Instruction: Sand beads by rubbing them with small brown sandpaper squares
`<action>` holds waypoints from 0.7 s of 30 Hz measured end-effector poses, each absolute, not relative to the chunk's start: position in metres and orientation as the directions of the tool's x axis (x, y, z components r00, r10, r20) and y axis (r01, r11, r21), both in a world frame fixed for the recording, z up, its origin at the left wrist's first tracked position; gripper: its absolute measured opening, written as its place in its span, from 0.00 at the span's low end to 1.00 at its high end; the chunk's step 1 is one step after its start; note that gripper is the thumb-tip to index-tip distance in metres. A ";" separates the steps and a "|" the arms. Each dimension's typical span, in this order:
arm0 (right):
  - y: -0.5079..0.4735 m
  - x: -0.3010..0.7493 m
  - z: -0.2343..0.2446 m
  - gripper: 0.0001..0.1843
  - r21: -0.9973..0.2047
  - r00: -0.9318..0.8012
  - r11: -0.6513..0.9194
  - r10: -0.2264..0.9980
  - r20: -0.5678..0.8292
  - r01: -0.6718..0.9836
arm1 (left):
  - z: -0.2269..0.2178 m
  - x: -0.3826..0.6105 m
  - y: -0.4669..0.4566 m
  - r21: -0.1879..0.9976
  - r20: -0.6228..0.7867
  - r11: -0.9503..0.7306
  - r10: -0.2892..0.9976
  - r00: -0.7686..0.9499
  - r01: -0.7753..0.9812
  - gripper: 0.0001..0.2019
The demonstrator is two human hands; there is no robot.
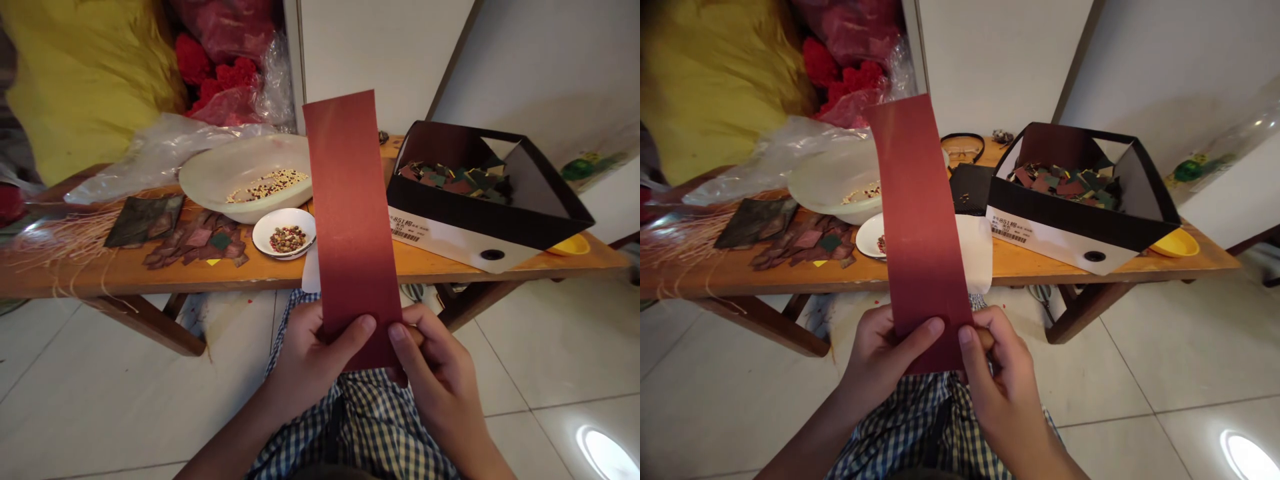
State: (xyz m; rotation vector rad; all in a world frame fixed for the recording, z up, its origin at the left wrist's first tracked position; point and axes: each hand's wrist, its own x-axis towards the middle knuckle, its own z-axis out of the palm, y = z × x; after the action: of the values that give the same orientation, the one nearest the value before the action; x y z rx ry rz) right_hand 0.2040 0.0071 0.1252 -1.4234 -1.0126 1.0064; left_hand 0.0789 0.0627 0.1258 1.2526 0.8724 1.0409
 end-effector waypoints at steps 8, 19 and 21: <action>0.007 0.200 0.123 0.12 -0.993 0.328 -0.120 0.938 -0.110 0.011 | 0.121 0.080 0.064 0.989 0.059 -0.009 0.939 0.340 -0.146 0.05; 0.015 0.199 0.134 0.11 -0.997 0.359 -0.079 0.930 -0.075 -0.003 | 0.135 0.083 0.071 1.000 0.004 -0.003 0.953 0.302 -0.004 0.13; 0.020 0.202 0.139 0.11 -0.997 0.378 -0.080 0.923 -0.072 0.006 | 0.143 0.088 0.077 1.000 -0.002 0.003 0.950 0.313 -0.002 0.13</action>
State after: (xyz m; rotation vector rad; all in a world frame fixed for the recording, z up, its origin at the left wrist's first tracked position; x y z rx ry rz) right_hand 0.2023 0.0201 0.1387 -1.4389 -0.8948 0.9612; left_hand 0.0876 0.0773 0.1431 1.3395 0.9718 0.9709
